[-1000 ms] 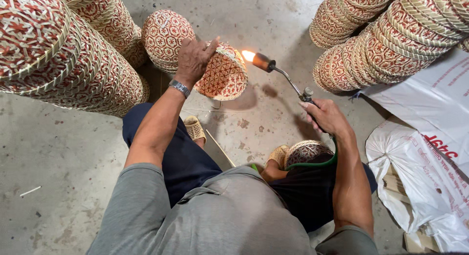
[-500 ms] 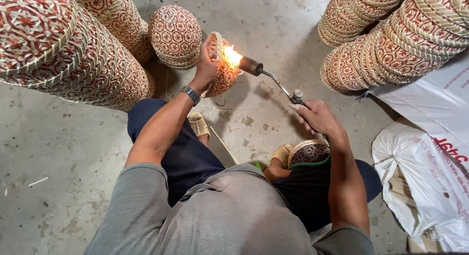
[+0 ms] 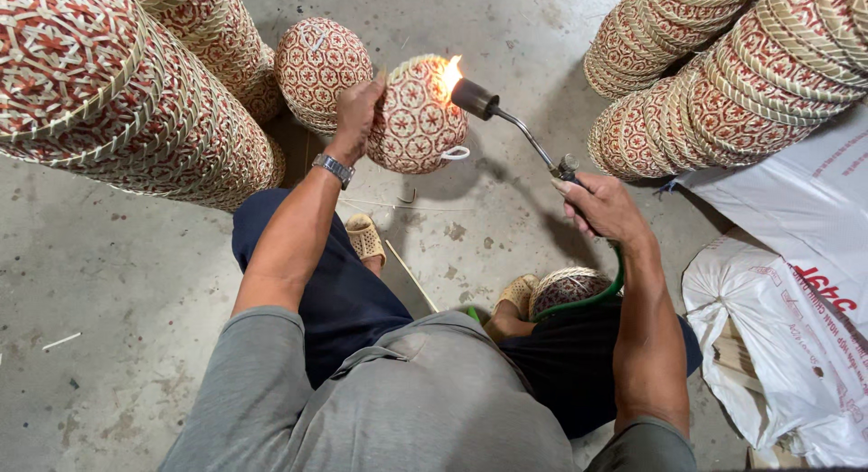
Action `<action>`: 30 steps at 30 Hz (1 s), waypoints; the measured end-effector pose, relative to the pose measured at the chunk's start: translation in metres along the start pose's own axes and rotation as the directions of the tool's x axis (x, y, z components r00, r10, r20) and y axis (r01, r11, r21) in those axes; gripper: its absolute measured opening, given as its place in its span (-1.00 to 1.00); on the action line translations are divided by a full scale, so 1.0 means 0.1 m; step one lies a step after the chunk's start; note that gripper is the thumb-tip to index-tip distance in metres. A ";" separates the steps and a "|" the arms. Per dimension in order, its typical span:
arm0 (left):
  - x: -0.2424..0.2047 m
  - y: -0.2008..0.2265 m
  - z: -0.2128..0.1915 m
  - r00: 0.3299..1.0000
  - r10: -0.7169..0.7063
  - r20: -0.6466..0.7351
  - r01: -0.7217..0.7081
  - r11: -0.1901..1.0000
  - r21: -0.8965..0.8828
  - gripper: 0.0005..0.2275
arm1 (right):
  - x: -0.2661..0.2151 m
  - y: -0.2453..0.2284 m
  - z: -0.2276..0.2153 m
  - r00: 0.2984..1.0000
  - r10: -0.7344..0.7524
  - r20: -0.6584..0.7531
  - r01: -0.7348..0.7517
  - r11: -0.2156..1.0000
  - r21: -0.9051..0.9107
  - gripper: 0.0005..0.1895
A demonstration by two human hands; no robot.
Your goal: The person uses a handheld blowtorch to apply heat to the interior and exterior surfaces of woven baskets. They rotate each basket to cover different areas and then place the treated basket onto a stack.
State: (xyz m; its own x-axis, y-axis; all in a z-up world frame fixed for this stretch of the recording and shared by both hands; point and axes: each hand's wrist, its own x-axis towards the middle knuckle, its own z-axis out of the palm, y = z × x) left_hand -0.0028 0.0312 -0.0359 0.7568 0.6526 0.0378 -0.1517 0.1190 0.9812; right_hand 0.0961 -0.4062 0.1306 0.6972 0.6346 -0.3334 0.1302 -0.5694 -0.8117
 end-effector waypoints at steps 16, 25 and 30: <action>0.31 0.39 -0.36 0.995 0.087 0.038 -0.069 0.937 -0.342 -0.67 | -0.19 -0.38 -0.36 0.995 0.001 -0.102 -0.016 0.989 -0.148 -0.56; 0.23 0.58 -0.22 0.988 -0.144 0.061 0.147 0.727 -0.670 -0.65 | -0.21 -0.38 -0.31 0.988 -0.060 -0.142 0.044 0.993 -0.114 -0.61; 0.20 0.60 -0.22 0.972 -0.215 0.095 0.214 0.638 -0.740 -0.57 | -0.24 -0.33 -0.23 0.990 -0.094 -0.101 0.087 0.994 -0.071 -0.56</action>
State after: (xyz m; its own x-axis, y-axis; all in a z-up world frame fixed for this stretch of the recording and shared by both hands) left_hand -0.0104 0.0682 0.0197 0.8287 0.5373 -0.1566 -0.4054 0.7692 0.4940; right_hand 0.0910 -0.4144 0.1765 0.7496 0.6292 -0.2054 0.2404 -0.5480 -0.8012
